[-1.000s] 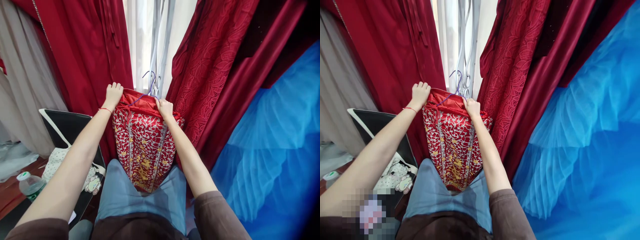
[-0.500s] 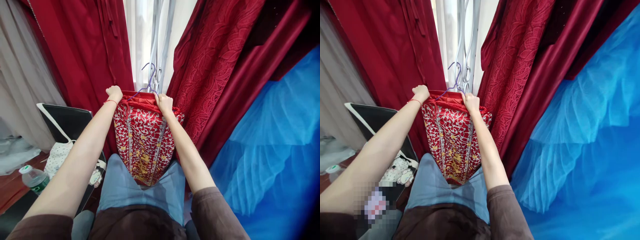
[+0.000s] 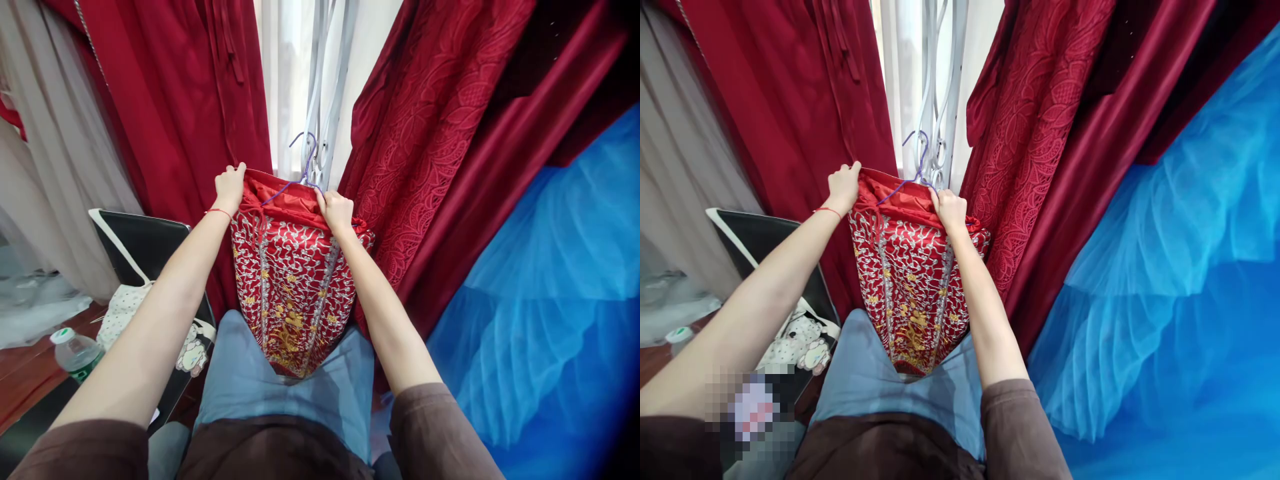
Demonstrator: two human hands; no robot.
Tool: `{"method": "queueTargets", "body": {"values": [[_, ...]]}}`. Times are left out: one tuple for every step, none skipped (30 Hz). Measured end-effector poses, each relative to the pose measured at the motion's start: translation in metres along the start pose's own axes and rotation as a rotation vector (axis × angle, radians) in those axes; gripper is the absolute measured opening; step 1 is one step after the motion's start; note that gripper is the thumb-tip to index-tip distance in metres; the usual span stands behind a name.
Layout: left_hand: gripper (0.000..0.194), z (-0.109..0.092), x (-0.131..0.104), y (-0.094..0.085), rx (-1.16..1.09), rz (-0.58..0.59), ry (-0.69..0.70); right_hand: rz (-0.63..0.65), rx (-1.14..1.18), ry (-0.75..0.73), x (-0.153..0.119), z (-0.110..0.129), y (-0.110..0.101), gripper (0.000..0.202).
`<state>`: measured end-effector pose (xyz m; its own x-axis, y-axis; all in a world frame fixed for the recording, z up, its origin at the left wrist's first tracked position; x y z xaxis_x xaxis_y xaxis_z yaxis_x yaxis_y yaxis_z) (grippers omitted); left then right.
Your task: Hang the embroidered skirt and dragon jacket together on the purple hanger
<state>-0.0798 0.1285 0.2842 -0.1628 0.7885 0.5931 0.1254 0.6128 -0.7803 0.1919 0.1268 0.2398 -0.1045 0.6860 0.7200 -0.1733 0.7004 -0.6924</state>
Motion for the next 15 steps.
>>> {"method": "queueTargets", "body": {"values": [[0.054, 0.005, 0.0, 0.0, 0.039, 0.031, 0.036, -0.002, -0.001, -0.001, 0.0, 0.0, 0.001, 0.055], [0.051, 0.01, 0.001, 0.0, 0.073, 0.064, 0.067, -0.005, 0.0, -0.001, 0.0, 0.0, 0.001, 0.055], [0.048, 0.016, 0.002, 0.0, 0.104, 0.094, 0.1, -0.009, 0.002, -0.002, 0.001, 0.0, 0.002, 0.055], [0.046, 0.021, 0.002, -0.001, 0.13, 0.118, 0.135, -0.015, 0.004, -0.004, 0.001, 0.0, 0.004, 0.056], [0.046, 0.024, 0.003, -0.003, 0.153, 0.137, 0.172, -0.026, 0.004, -0.006, 0.001, 0.001, 0.005, 0.056], [0.048, 0.027, 0.003, -0.004, 0.174, 0.15, 0.209, -0.041, 0.0, -0.009, 0.001, 0.001, 0.006, 0.057], [0.053, 0.028, 0.004, -0.007, 0.195, 0.158, 0.244, -0.061, -0.006, -0.01, 0.002, 0.0, 0.006, 0.058], [0.06, 0.029, 0.004, -0.009, 0.216, 0.167, 0.276, -0.082, -0.012, -0.014, 0.002, 0.0, 0.007, 0.058], [0.067, 0.028, 0.004, -0.011, 0.236, 0.177, 0.303, -0.102, -0.018, -0.017, 0.002, 0.0, 0.008, 0.059], [0.073, 0.027, 0.005, -0.012, 0.252, 0.186, 0.321, -0.12, -0.024, -0.021, 0.002, 0.0, 0.008, 0.059], [0.077, 0.027, 0.006, -0.014, 0.264, 0.197, 0.326, -0.133, -0.031, -0.026, 0.002, 0.0, 0.008, 0.059], [0.079, 0.027, 0.008, -0.015, 0.266, 0.207, 0.317, -0.14, -0.038, -0.03, 0.001, 0.0, 0.008, 0.059], [0.08, 0.027, 0.011, -0.015, 0.258, 0.22, 0.297, -0.145, -0.047, -0.033, 0.001, 0.0, 0.007, 0.06], [0.079, 0.029, 0.015, -0.014, 0.242, 0.237, 0.263, -0.148, -0.057, -0.035, 0.001, 0.0, 0.007, 0.06], [0.078, 0.031, 0.02, -0.013, 0.219, 0.257, 0.217, -0.147, -0.068, -0.035, 0.0, 0.0, 0.006, 0.06]]}}
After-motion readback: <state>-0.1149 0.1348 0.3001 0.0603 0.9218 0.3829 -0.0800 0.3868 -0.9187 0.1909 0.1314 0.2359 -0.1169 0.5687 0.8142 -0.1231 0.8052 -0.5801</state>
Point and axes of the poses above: each hand's wrist, its own x-axis towards the middle knuckle, its own y-axis out of the palm, z = x × y, the point moved 3 cm from there along x, towards the middle knuckle, and after that the axes turned 5 degrees about -x, right-handed, at the moved point
